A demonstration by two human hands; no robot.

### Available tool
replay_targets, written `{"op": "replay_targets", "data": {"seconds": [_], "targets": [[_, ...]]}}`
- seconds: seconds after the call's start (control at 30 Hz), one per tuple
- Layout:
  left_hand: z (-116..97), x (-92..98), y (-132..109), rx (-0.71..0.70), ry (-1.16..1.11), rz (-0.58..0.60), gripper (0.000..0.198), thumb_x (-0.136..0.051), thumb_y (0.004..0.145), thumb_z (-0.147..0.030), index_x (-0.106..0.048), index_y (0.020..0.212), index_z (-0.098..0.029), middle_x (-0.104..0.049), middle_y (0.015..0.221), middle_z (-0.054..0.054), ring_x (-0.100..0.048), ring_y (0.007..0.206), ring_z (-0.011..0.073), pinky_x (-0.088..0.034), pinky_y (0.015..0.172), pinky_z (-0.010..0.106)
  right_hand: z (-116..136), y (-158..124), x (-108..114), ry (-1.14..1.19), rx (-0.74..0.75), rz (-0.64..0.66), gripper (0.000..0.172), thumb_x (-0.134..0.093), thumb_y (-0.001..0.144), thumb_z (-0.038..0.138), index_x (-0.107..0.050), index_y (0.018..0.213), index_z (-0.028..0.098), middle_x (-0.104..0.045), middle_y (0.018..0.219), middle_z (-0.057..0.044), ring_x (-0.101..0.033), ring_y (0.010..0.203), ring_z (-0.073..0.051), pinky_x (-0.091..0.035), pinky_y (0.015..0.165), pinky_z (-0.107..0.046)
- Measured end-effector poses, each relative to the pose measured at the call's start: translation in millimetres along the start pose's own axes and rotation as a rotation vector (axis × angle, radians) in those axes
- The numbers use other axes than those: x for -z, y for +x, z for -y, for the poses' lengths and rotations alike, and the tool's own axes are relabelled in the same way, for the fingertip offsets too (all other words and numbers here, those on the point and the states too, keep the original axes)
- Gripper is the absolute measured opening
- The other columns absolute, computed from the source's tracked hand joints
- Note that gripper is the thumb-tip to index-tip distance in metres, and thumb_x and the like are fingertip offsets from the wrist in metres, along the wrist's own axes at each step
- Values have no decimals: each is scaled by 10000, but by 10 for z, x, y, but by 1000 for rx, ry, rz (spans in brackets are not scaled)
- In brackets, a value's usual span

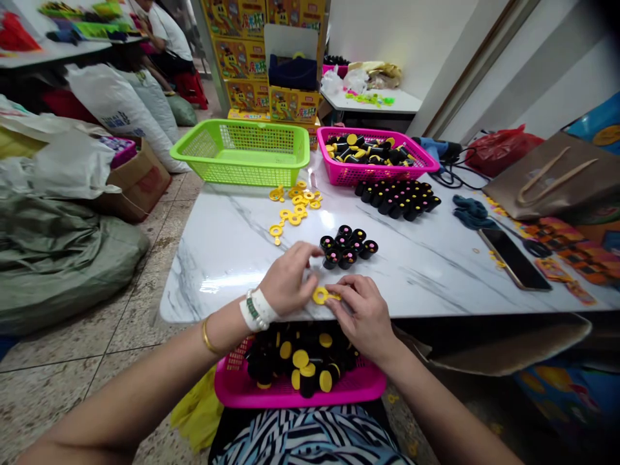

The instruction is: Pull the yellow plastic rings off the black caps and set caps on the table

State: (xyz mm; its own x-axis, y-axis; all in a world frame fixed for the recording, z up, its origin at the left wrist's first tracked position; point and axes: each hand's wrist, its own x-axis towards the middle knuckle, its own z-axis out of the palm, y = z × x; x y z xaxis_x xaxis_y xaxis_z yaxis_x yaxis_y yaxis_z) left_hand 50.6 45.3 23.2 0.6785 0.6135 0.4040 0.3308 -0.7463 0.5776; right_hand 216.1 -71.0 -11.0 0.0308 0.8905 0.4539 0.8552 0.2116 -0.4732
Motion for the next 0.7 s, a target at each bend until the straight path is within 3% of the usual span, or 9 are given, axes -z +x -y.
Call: {"op": "replay_targets", "data": {"seconds": [0.07, 0.13, 0.23, 0.33, 0.43, 0.53, 0.6, 0.7], "targets": [[119, -4, 222, 13, 14, -22, 507, -459, 711, 11, -497, 1193, -142, -591, 1119, 101, -575, 905, 165, -510, 831, 332, 10, 2, -21, 8, 24, -1, 276, -648, 867, 290, -685, 1125, 199, -608, 1016, -98, -538, 913, -240, -486, 815, -415], [239, -24, 449, 8, 15, 64, 569, -493, 695, 9, -498, 1246, -133, -592, 1178, 118, -575, 992, 184, -488, 901, 358, 14, 1, -30, 34, 38, 0, 227, -656, 862, 289, -695, 1068, 203, -620, 996, -92, -543, 907, -239, -485, 815, -421], [380, -44, 717, -12, -8, 248, 489, -641, 694, -103, -601, 1177, -166, -635, 1134, 91, -583, 1032, 205, -470, 930, 358, 15, -1, -23, 89, 16, -10, 85, -631, 879, 259, -689, 908, 204, -633, 921, -78, -556, 882, -231, -489, 800, -413], [443, 8, 801, 80, 0, 282, 317, -705, 682, -209, -679, 998, -194, -678, 964, 34, -616, 869, 178, -494, 810, 311, 10, -5, 14, 144, -21, -5, 43, -632, 874, 238, -663, 868, 209, -644, 896, -74, -570, 893, -234, -490, 809, -415], [409, 153, 637, 204, 14, 204, 253, -707, 684, -245, -655, 924, -183, -682, 857, 2, -608, 735, 143, -486, 711, 271, 7, -17, 101, 285, -134, 16, 17, -649, 855, 230, -652, 853, 214, -671, 930, -66, -601, 900, -220, -500, 814, -392], [272, 287, 246, 254, 46, 146, 265, -694, 717, -251, -629, 964, -181, -689, 864, 3, -607, 719, 136, -478, 684, 265, 22, -15, 204, 592, -406, 88, 95, -668, 841, 287, -631, 862, 202, -685, 860, -36, -626, 715, -163, -520, 669, -314], [145, 295, -66, 234, 67, 125, 283, -691, 749, -267, -628, 1013, -189, -696, 905, 18, -618, 773, 155, -486, 711, 288, 39, 10, 240, 820, -549, 142, 159, -693, 819, 312, -626, 900, 194, -668, 764, -1, -598, 591, -122, -501, 576, -261], [-22, 178, -449, 157, 48, 67, 296, -691, 793, -295, -629, 1065, -195, -705, 958, 43, -623, 884, 187, -490, 806, 338, 78, 84, 213, 992, -622, 208, 182, -721, 790, 292, -672, 928, 183, -656, 703, 15, -590, 573, -99, -484, 560, -220]]}}
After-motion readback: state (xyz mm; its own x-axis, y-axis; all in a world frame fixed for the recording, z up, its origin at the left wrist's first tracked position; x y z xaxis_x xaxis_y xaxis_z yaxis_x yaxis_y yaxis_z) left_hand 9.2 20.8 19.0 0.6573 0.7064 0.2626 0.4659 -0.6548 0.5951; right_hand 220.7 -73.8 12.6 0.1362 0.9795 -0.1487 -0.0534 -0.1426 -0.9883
